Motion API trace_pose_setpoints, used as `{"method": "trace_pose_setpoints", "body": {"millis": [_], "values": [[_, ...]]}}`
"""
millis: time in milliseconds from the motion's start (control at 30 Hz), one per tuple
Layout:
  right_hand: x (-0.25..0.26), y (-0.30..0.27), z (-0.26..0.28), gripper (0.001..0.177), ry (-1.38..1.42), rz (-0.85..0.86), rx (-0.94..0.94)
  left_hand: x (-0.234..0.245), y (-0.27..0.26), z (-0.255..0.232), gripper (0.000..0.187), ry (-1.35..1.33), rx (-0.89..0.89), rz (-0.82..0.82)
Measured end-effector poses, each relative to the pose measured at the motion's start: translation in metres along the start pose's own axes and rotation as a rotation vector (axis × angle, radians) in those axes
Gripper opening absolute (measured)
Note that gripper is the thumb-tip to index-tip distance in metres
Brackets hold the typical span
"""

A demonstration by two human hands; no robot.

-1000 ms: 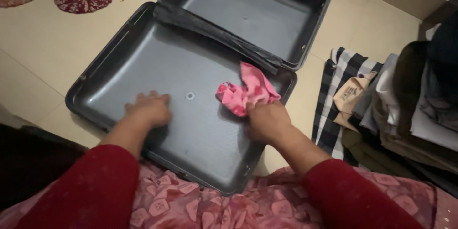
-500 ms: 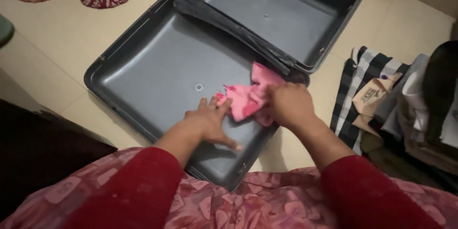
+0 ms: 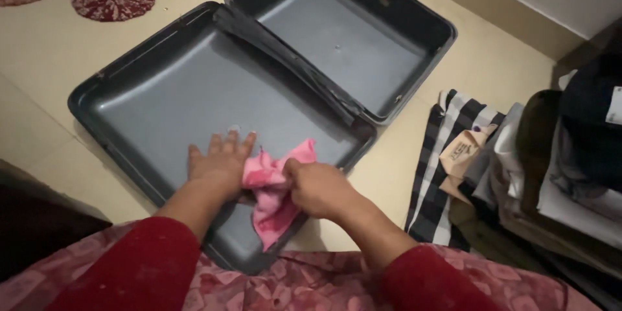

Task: The person opens a gray suitcase and wipes the interior surfaces with a pink cloth. The person cleans both the lid and base compartments, moving the cloth across the bottom and sides.

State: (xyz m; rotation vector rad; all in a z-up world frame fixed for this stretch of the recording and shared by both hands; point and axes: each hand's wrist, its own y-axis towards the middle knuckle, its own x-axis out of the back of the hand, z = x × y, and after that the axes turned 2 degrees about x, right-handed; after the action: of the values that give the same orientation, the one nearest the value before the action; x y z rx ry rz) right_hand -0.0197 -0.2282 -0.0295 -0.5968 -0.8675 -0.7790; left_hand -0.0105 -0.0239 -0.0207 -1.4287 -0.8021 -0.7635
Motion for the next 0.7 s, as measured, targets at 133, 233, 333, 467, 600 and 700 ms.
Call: {"method": "trace_pose_setpoints", "body": {"millis": [133,233,333,467,600,700], "values": [[0.028,-0.003,-0.002,0.029,-0.251,-0.031,-0.114,0.001,0.007,0.01,0.132,0.034,0.054,-0.018],[0.028,-0.003,-0.017,0.024,-0.442,-0.225,-0.073,-0.012,0.022,0.022,0.124,0.059,0.103,-0.048],[0.02,-0.002,-0.011,0.019,-0.345,-0.196,-0.023,-0.023,0.033,0.025,0.08,0.124,0.083,-0.257],[0.007,0.0,0.021,0.02,-0.044,-0.22,0.176,-0.019,0.033,0.022,0.068,0.055,0.047,-0.265],[0.011,-0.003,0.041,0.02,0.179,-0.321,0.29,-0.008,0.025,0.017,0.066,-0.187,-0.042,-0.244],[0.019,-0.005,0.037,0.03,0.037,-0.294,0.374,-0.009,0.034,0.018,0.044,-0.292,-0.053,-0.247]]}}
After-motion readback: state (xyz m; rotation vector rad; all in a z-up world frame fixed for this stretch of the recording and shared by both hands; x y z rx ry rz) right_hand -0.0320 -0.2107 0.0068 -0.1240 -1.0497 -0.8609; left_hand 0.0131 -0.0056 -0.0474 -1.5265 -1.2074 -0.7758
